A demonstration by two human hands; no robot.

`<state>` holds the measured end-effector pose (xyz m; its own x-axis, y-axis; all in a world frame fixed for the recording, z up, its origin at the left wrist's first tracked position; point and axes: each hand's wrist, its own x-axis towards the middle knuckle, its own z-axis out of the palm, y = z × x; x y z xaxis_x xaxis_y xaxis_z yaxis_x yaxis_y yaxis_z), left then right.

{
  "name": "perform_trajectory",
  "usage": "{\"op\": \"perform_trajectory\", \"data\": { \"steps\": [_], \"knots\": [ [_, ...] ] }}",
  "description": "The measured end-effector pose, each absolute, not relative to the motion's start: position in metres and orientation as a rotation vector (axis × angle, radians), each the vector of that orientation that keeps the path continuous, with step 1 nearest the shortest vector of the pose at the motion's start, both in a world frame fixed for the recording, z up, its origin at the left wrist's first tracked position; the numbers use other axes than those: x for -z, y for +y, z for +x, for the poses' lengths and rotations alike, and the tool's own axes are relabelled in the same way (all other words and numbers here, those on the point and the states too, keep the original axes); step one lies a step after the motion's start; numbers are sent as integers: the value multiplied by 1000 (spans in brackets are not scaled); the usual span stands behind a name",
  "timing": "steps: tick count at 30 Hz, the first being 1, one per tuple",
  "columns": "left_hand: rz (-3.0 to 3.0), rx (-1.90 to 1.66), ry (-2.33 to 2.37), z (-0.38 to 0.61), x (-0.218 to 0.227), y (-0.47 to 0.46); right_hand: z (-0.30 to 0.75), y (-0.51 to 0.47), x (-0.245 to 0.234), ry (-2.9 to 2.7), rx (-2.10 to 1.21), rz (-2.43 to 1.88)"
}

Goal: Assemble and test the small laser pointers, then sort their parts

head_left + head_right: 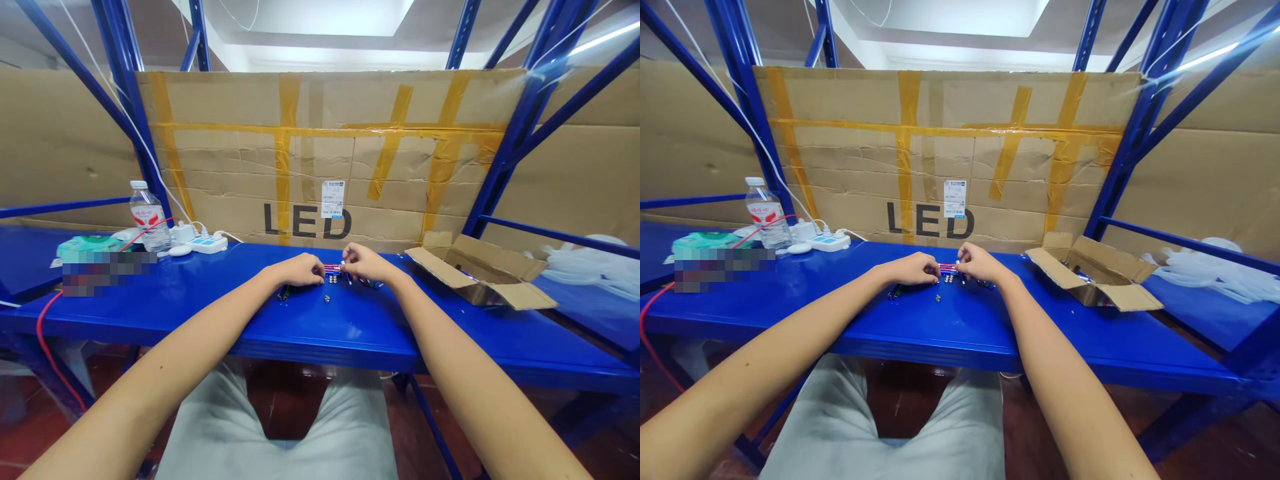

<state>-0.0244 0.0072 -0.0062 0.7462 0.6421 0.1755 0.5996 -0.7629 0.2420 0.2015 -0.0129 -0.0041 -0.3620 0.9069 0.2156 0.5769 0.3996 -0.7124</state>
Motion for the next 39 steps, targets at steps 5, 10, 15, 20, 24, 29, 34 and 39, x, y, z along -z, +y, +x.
{"op": "perform_trajectory", "data": {
  "steps": [5, 10, 15, 20, 24, 29, 34, 39],
  "knots": [
    [2839, -329, 969, -21, 6, 6, 203, -12, 2, -2165, -819, -1240],
    [2910, -346, 935, -20, 8, 7, 204, -12, 1, -2183, -917, -1186],
    [2930, -357, 964, -21, 11, 9, 203, -14, 1, -2170, -962, -1160],
    [2851, -367, 964, -19, 11, 8, 203, -12, 1, -2157, -982, -1166],
    [2802, -341, 1026, -17, 8, 4, 203, -14, 0, -2144, -1077, -1155],
    [2832, -365, 1014, -17, 5, -2, 203, -18, -3, -2129, -1201, -1131],
    [2924, -577, 960, -15, 1, -5, 203, -19, -4, -2128, -1231, -1142],
    [2883, -959, 739, -6, -3, -12, 200, -23, -5, -2125, -1224, -1135]
  ]
}}
